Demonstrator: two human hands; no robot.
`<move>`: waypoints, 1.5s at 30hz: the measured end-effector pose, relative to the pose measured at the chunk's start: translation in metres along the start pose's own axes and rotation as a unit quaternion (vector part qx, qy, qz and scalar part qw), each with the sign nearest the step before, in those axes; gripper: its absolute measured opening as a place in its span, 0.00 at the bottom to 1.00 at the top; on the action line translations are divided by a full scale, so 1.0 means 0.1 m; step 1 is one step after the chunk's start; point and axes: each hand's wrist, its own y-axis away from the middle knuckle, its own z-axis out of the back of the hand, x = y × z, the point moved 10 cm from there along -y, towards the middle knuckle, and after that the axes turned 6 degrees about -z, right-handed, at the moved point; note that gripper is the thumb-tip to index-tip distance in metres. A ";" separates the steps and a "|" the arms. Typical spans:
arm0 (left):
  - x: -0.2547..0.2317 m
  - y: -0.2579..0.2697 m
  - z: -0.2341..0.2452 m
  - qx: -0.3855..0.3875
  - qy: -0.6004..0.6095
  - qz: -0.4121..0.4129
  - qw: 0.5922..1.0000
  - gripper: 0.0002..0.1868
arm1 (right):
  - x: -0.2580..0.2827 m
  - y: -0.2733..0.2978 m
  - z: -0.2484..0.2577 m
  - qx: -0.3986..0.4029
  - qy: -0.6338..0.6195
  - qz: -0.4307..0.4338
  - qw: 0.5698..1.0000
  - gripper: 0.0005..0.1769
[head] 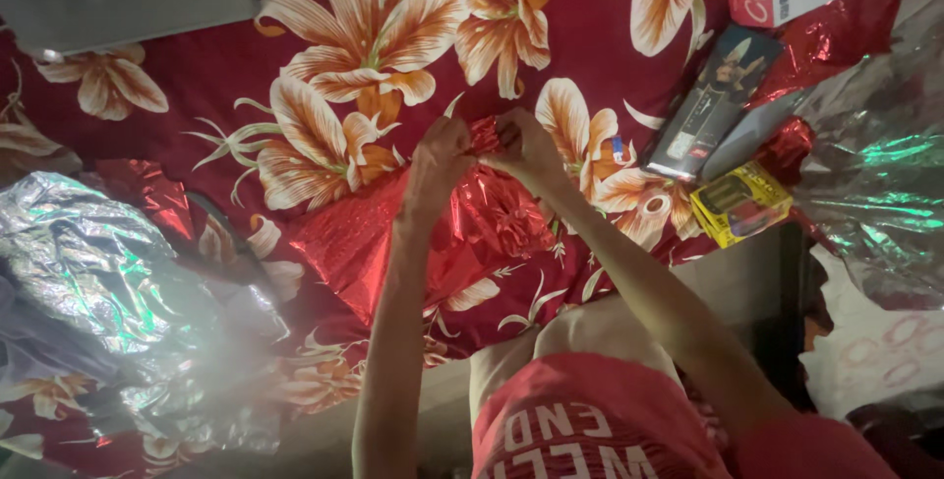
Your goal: The person wraps a small rectangular box with red metallic wrapping paper on a floral tablecloth. They fold the paper edges, crease the sides, and smooth the surface to form a neat package. The wrapped gift is set aside, and the person then handles a silver sheet and a small pink box.
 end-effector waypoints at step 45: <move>-0.88 3.43 -0.12 -0.540 0.311 0.158 0.766 0.27 | 1.86 2.45 -0.57 0.064 0.092 0.192 0.975 0.22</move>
